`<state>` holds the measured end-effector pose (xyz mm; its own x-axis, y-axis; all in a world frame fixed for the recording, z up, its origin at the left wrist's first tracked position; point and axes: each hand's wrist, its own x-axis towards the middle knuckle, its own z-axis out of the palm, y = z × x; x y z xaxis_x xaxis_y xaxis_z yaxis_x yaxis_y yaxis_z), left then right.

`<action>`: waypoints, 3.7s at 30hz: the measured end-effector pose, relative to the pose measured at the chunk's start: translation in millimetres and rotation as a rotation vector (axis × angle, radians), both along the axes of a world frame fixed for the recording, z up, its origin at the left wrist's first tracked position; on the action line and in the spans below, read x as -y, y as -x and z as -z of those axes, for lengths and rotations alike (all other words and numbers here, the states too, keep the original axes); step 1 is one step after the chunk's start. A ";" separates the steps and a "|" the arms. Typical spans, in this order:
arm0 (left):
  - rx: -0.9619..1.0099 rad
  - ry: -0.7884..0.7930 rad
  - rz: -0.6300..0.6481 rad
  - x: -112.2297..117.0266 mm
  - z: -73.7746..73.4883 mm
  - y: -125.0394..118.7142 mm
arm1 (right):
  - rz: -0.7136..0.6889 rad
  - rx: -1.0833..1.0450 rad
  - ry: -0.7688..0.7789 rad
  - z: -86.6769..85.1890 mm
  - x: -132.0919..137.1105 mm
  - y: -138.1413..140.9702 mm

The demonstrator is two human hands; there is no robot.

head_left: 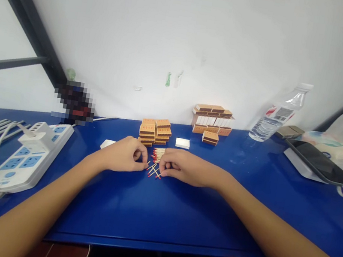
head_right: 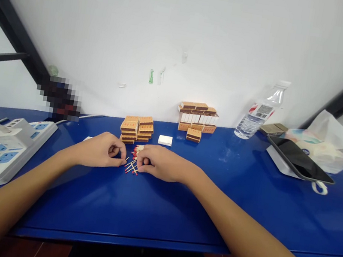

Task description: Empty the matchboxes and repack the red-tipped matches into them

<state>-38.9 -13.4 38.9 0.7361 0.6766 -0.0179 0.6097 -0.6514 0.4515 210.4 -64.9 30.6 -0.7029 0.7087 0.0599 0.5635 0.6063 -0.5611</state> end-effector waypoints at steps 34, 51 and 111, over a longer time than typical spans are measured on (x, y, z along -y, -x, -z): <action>0.067 0.176 0.117 1.8 -1.5 0.8 | 0.080 0.005 -0.007 12.9 -4.5 -0.5; 0.138 0.103 0.022 0.4 -5.1 -0.8 | 0.193 0.088 -0.164 12.4 -5.5 -2.2; 0.108 -0.418 -0.018 3.4 26.7 -28.5 | 0.325 -0.063 -0.574 -13.3 -65.1 -21.5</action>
